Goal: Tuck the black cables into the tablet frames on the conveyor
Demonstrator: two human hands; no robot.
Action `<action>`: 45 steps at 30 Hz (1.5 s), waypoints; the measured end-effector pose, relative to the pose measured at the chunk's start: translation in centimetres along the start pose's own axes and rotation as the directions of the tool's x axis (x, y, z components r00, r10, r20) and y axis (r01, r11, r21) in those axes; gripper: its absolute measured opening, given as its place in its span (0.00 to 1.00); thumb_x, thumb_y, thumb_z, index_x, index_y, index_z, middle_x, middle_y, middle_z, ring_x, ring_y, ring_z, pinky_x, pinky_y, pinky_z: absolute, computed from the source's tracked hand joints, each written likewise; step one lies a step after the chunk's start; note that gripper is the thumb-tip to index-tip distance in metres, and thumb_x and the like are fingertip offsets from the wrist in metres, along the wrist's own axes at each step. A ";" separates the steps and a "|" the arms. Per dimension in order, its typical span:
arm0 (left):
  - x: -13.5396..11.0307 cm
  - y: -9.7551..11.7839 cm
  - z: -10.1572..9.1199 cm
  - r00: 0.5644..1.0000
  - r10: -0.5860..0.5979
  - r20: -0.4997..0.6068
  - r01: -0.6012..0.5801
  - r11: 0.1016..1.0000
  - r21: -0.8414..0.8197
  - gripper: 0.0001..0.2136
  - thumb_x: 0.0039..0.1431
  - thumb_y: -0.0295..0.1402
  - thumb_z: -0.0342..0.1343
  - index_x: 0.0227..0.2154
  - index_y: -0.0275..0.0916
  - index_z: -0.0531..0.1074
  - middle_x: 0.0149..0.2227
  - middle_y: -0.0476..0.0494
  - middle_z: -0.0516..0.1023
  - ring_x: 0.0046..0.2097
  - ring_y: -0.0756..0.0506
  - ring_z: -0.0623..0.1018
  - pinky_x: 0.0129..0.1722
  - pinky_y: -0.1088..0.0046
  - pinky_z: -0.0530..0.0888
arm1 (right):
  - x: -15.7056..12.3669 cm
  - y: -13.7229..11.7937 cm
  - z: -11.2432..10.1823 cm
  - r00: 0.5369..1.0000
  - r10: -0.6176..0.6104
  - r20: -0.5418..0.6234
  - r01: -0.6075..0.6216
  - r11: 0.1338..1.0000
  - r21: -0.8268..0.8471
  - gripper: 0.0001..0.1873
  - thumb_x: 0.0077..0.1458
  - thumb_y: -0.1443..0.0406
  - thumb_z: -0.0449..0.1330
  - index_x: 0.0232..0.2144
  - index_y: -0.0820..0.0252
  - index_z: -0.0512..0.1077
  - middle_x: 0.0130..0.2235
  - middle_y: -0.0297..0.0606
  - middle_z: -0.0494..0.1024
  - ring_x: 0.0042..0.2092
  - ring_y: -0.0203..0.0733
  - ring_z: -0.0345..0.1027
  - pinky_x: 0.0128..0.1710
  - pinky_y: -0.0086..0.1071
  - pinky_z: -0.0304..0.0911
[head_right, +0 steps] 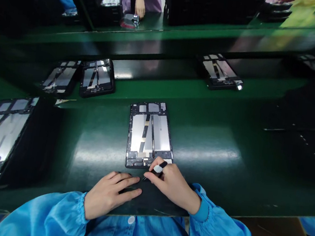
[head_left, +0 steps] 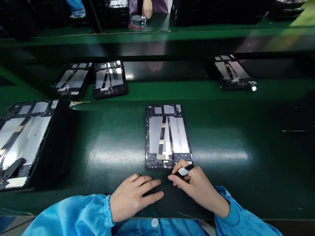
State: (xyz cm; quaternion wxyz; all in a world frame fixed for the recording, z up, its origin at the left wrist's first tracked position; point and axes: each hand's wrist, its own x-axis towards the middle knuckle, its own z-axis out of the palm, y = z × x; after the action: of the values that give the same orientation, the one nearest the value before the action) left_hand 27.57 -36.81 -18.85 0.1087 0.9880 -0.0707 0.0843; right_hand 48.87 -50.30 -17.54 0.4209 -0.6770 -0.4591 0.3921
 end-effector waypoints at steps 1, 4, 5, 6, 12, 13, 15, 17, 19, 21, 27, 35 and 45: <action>-0.1 0.0 0.0 1.000 -0.006 -0.004 0.006 1.000 0.000 0.15 0.70 0.30 0.46 0.55 0.46 0.69 0.58 0.45 0.70 0.52 0.42 0.70 0.42 0.67 0.67 | 0.1 -0.2 0.0 1.000 -0.026 0.002 0.026 0.999 -0.036 0.06 0.60 0.61 0.60 0.32 0.56 0.69 0.27 0.32 0.75 0.28 0.42 0.73 0.24 0.30 0.66; -0.2 0.0 0.1 1.000 -0.007 0.001 0.007 1.000 0.003 0.15 0.70 0.30 0.47 0.56 0.46 0.69 0.58 0.45 0.70 0.51 0.42 0.70 0.42 0.67 0.67 | 0.3 -0.7 0.4 0.997 -0.074 0.009 0.074 0.993 -0.094 0.07 0.60 0.61 0.60 0.31 0.57 0.70 0.29 0.35 0.76 0.29 0.43 0.72 0.24 0.31 0.64; -0.1 0.0 0.1 1.000 -0.006 0.003 0.006 1.000 0.003 0.15 0.70 0.29 0.47 0.56 0.46 0.69 0.58 0.44 0.70 0.51 0.43 0.69 0.42 0.68 0.67 | 0.3 -0.8 0.5 0.997 -0.080 0.006 0.080 0.991 -0.103 0.07 0.60 0.61 0.60 0.31 0.57 0.70 0.29 0.35 0.76 0.30 0.43 0.72 0.24 0.31 0.64; -0.1 0.1 0.1 1.000 -0.006 0.003 0.006 1.000 0.003 0.15 0.70 0.29 0.47 0.56 0.47 0.69 0.58 0.44 0.70 0.51 0.43 0.69 0.42 0.68 0.67 | 0.3 -0.8 0.7 0.997 -0.083 0.001 0.082 0.991 -0.109 0.08 0.61 0.60 0.59 0.31 0.56 0.70 0.29 0.35 0.76 0.30 0.43 0.72 0.25 0.31 0.64; 0.0 0.3 0.2 0.999 -0.013 -0.035 0.013 1.000 -0.005 0.15 0.69 0.30 0.49 0.55 0.47 0.70 0.57 0.45 0.71 0.51 0.42 0.70 0.41 0.67 0.67 | 0.4 -0.3 0.6 0.999 0.042 0.021 -0.045 0.985 0.164 0.13 0.62 0.56 0.59 0.30 0.57 0.67 0.27 0.34 0.75 0.29 0.44 0.75 0.26 0.32 0.69; 0.0 0.2 0.1 0.998 -0.021 -0.055 0.020 1.000 -0.010 0.14 0.69 0.30 0.50 0.54 0.47 0.70 0.56 0.45 0.71 0.50 0.43 0.71 0.40 0.68 0.68 | 0.8 -0.3 0.3 0.997 0.071 0.027 -0.076 0.967 0.243 0.14 0.61 0.54 0.59 0.30 0.57 0.66 0.27 0.34 0.76 0.29 0.44 0.76 0.26 0.32 0.70; 0.2 -0.1 0.0 0.991 -0.050 -0.123 0.046 0.998 -0.029 0.12 0.68 0.31 0.52 0.52 0.46 0.72 0.53 0.44 0.74 0.48 0.45 0.72 0.40 0.69 0.68 | 2.1 -0.6 -0.4 0.994 0.108 0.032 -0.112 0.936 0.333 0.17 0.59 0.52 0.60 0.29 0.57 0.64 0.27 0.35 0.77 0.30 0.44 0.77 0.26 0.31 0.72; 0.4 -0.9 -0.2 0.971 -0.100 -0.217 0.092 0.995 -0.048 0.10 0.68 0.31 0.53 0.49 0.42 0.73 0.48 0.44 0.76 0.45 0.47 0.74 0.40 0.70 0.69 | 3.8 -1.1 -0.8 0.990 0.130 0.049 -0.139 0.932 0.335 0.19 0.55 0.50 0.62 0.30 0.57 0.64 0.26 0.35 0.78 0.30 0.45 0.78 0.25 0.30 0.72; 0.5 -1.7 -0.4 0.946 -0.151 -0.289 0.143 0.989 -0.048 0.08 0.68 0.30 0.53 0.47 0.39 0.73 0.45 0.44 0.77 0.44 0.47 0.74 0.40 0.71 0.70 | 5.4 -1.6 -0.9 0.983 0.155 0.094 -0.177 0.934 0.310 0.20 0.53 0.49 0.63 0.30 0.57 0.64 0.23 0.34 0.76 0.29 0.46 0.78 0.23 0.29 0.71; 0.5 -2.5 -0.4 0.931 -0.178 -0.318 0.176 0.984 -0.034 0.08 0.67 0.28 0.53 0.46 0.38 0.73 0.45 0.45 0.78 0.43 0.47 0.74 0.41 0.70 0.70 | 6.7 -2.0 -0.6 0.974 0.178 0.140 -0.211 0.935 0.284 0.21 0.52 0.48 0.63 0.30 0.57 0.63 0.20 0.32 0.75 0.27 0.46 0.78 0.21 0.29 0.71; 0.2 -3.0 0.1 0.933 -0.183 -0.310 0.186 0.982 -0.021 0.08 0.67 0.27 0.54 0.47 0.37 0.72 0.45 0.45 0.79 0.43 0.45 0.73 0.42 0.68 0.70 | 7.6 -1.8 0.1 0.965 0.197 0.173 -0.237 0.937 0.257 0.20 0.51 0.49 0.63 0.29 0.58 0.64 0.20 0.33 0.75 0.24 0.43 0.76 0.20 0.28 0.70; 0.4 -3.0 0.0 0.929 -0.182 -0.323 0.182 0.983 -0.031 0.08 0.66 0.27 0.54 0.46 0.36 0.73 0.45 0.46 0.79 0.43 0.46 0.74 0.41 0.69 0.70 | 7.8 -1.5 0.1 0.960 0.212 0.181 -0.253 0.935 0.249 0.16 0.53 0.54 0.62 0.29 0.59 0.65 0.21 0.35 0.76 0.24 0.42 0.76 0.18 0.25 0.69; 0.3 -2.9 0.2 0.928 -0.189 -0.321 0.192 0.981 -0.023 0.08 0.66 0.27 0.55 0.46 0.37 0.73 0.44 0.46 0.79 0.43 0.47 0.74 0.41 0.69 0.71 | 7.8 -1.6 0.1 0.957 0.228 0.178 -0.267 0.933 0.242 0.14 0.55 0.57 0.62 0.30 0.60 0.65 0.20 0.35 0.76 0.25 0.43 0.77 0.18 0.25 0.70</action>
State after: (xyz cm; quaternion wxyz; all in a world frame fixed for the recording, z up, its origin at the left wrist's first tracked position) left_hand 28.39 -34.08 -19.52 0.1221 0.9636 0.0445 0.2335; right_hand 50.38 -42.53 -17.23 0.4192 -0.6368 -0.3437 0.5482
